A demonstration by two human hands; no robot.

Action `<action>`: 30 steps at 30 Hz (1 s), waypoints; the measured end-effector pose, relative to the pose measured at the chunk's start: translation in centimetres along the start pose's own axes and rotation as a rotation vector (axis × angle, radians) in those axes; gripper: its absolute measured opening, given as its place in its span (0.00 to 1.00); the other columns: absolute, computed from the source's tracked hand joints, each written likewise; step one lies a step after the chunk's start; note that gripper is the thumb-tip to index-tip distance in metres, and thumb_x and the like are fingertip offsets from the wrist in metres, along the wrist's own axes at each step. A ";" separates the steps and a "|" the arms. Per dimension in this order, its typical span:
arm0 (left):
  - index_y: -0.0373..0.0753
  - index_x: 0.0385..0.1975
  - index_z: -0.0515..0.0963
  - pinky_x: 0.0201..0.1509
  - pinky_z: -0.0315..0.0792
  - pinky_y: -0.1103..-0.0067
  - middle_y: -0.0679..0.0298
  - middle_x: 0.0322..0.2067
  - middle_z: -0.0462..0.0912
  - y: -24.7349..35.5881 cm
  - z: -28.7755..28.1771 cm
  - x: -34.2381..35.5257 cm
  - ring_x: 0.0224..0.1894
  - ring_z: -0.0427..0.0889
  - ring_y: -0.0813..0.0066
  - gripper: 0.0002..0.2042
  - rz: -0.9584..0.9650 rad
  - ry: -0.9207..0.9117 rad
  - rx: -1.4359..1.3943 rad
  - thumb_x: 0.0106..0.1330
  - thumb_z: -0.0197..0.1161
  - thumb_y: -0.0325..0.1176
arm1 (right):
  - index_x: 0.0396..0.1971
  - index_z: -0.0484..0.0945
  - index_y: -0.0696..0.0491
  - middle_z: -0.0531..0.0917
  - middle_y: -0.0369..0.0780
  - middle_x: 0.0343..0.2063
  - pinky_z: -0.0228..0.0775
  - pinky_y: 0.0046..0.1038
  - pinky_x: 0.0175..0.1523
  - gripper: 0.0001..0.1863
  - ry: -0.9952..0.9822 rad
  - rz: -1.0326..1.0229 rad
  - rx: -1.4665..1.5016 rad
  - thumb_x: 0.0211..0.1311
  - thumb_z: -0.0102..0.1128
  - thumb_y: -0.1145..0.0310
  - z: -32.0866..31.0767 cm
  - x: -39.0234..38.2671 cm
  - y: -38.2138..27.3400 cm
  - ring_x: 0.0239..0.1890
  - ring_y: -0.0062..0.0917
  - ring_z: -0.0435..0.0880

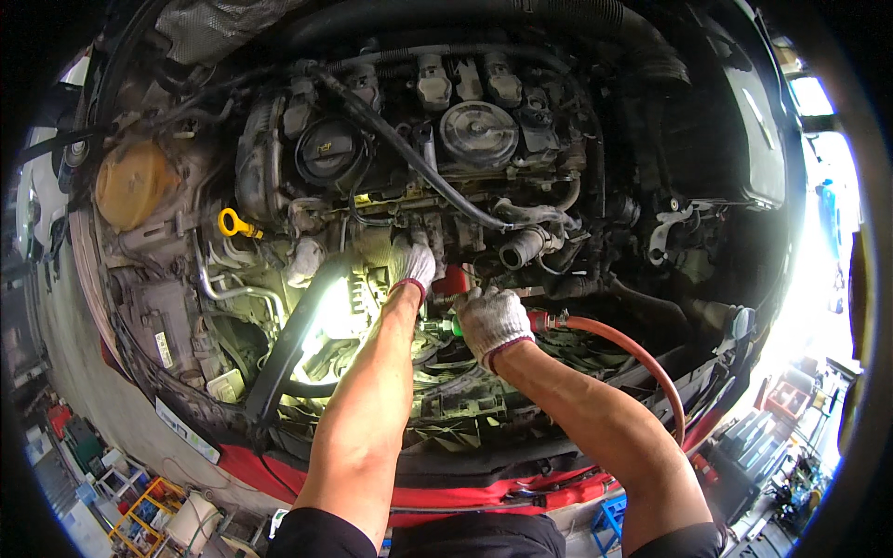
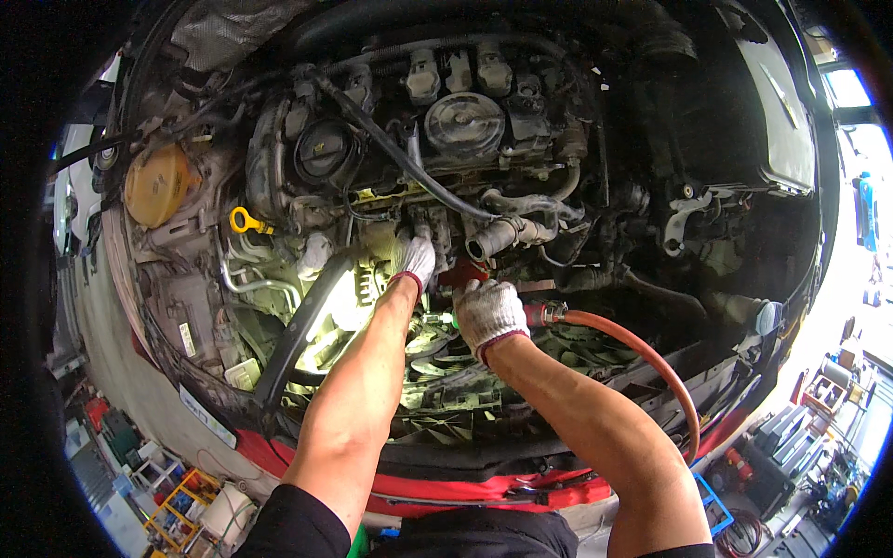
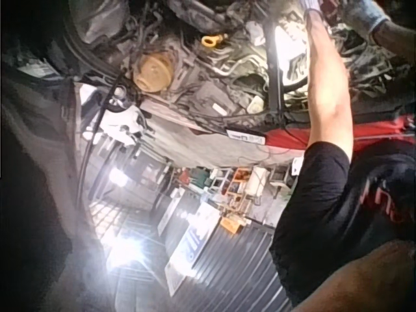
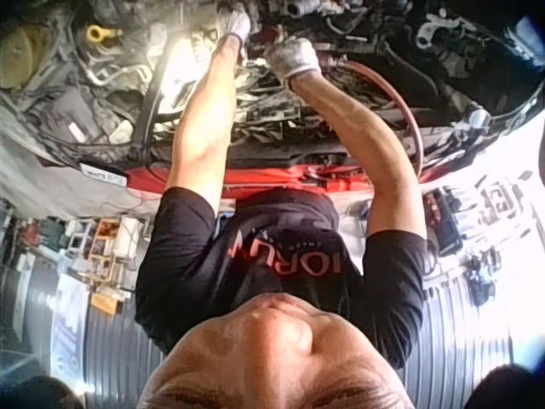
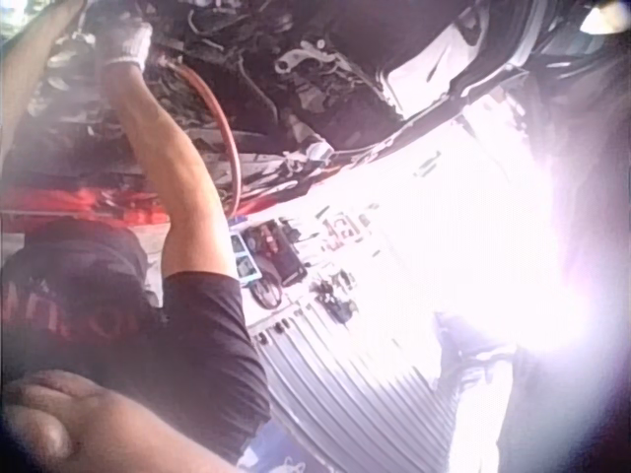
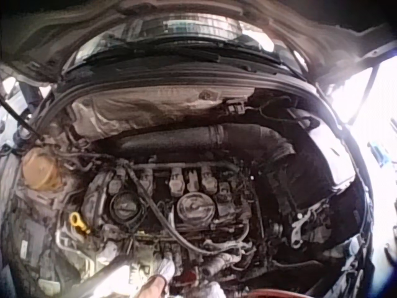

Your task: The person works on a car engine with the hood open, using a flashlight to illuminate the engine bay. They use a wrench to loosen bolts and a pneumatic impact wrench to remove components. The person also uses a spray can on engine parts and handles various tools and engine components throughout the process.

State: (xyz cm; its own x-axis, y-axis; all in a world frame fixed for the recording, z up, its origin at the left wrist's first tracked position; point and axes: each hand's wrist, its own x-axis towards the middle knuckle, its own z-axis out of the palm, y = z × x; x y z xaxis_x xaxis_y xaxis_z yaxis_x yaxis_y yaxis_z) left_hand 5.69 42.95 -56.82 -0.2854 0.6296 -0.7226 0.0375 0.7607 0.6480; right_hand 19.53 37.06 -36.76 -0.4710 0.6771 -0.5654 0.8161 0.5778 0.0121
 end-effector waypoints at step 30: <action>0.31 0.36 0.86 0.42 0.77 0.71 0.49 0.32 0.88 2.0 -5.7 -10.9 0.35 0.87 0.59 0.28 -0.016 0.025 0.251 0.55 0.70 0.56 | 0.41 0.82 0.53 0.85 0.47 0.40 0.79 0.38 0.44 0.12 -0.097 0.028 0.231 0.56 0.60 0.71 -0.9 0.8 -0.5 0.42 0.38 0.87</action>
State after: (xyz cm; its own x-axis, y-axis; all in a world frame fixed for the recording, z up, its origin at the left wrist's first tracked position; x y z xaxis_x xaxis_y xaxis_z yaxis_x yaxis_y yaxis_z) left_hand 3.38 36.72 -46.26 -0.3117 0.6157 -0.7237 0.2689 0.7877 0.5544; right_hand 18.41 37.70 -36.52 -0.4219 0.6383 -0.6438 0.8885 0.4325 -0.1534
